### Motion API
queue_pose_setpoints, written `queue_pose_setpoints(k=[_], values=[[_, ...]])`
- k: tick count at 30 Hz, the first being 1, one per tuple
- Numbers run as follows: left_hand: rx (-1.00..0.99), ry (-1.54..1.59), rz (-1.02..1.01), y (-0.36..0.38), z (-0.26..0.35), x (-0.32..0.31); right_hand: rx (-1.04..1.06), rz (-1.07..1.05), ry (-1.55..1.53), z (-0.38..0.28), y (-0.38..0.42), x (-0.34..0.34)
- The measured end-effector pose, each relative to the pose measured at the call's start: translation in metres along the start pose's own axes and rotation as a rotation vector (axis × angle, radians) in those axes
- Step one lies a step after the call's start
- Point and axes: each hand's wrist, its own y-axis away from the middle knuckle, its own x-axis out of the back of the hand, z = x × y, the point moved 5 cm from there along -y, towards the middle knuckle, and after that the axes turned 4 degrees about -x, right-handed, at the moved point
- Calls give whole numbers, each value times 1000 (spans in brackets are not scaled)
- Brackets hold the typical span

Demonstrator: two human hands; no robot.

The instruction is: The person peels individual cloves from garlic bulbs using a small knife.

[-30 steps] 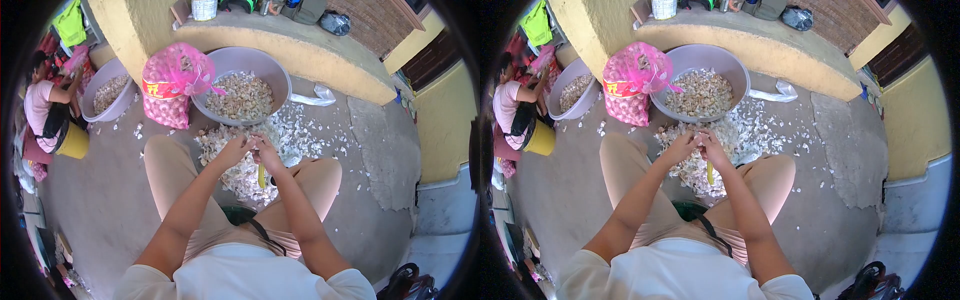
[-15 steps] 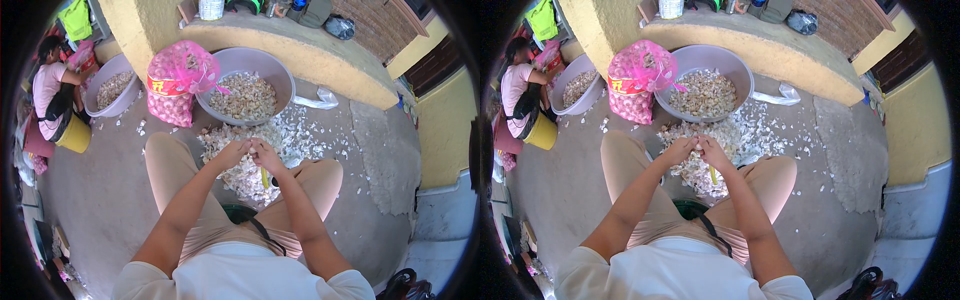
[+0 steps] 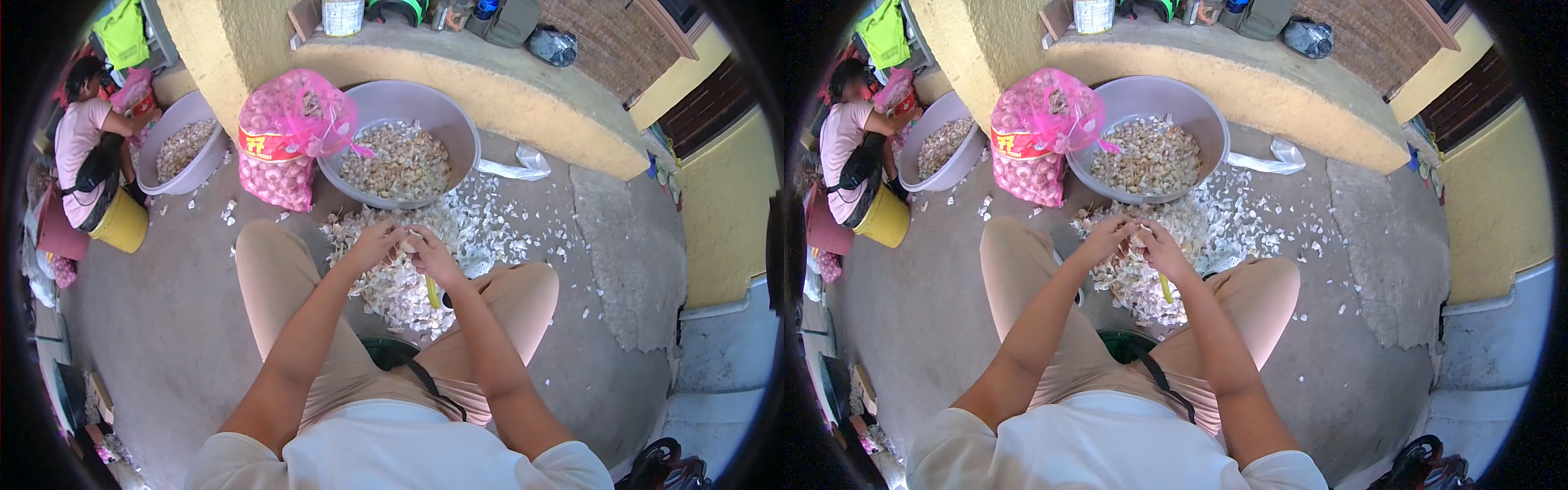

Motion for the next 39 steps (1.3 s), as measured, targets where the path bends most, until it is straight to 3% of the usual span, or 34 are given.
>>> queue_pose_setpoints(k=[5,8,17,23,26,29,32,38,39], values=[[71,71,-17,1,2,4,22,22,2,-2,-3,-3],[169,417,30,0,-11,4,36,-17,-31,-1,-3,-2],[173,728,-14,1,-12,2,18,-55,-97,-3,-2,-4],[134,826,104,-2,-12,6,19,-57,-141,-4,-1,-6],[43,896,266,-7,-23,20,23,-44,-151,-5,-1,-5],[109,627,349,-7,-28,29,27,-2,-136,-8,0,2],[273,-456,-105,-15,-61,24,15,16,-159,-12,1,5],[287,-903,-318,-8,-94,0,1,77,-160,-10,1,11],[247,-374,-252,-13,-81,-4,1,86,-152,-10,1,13]])
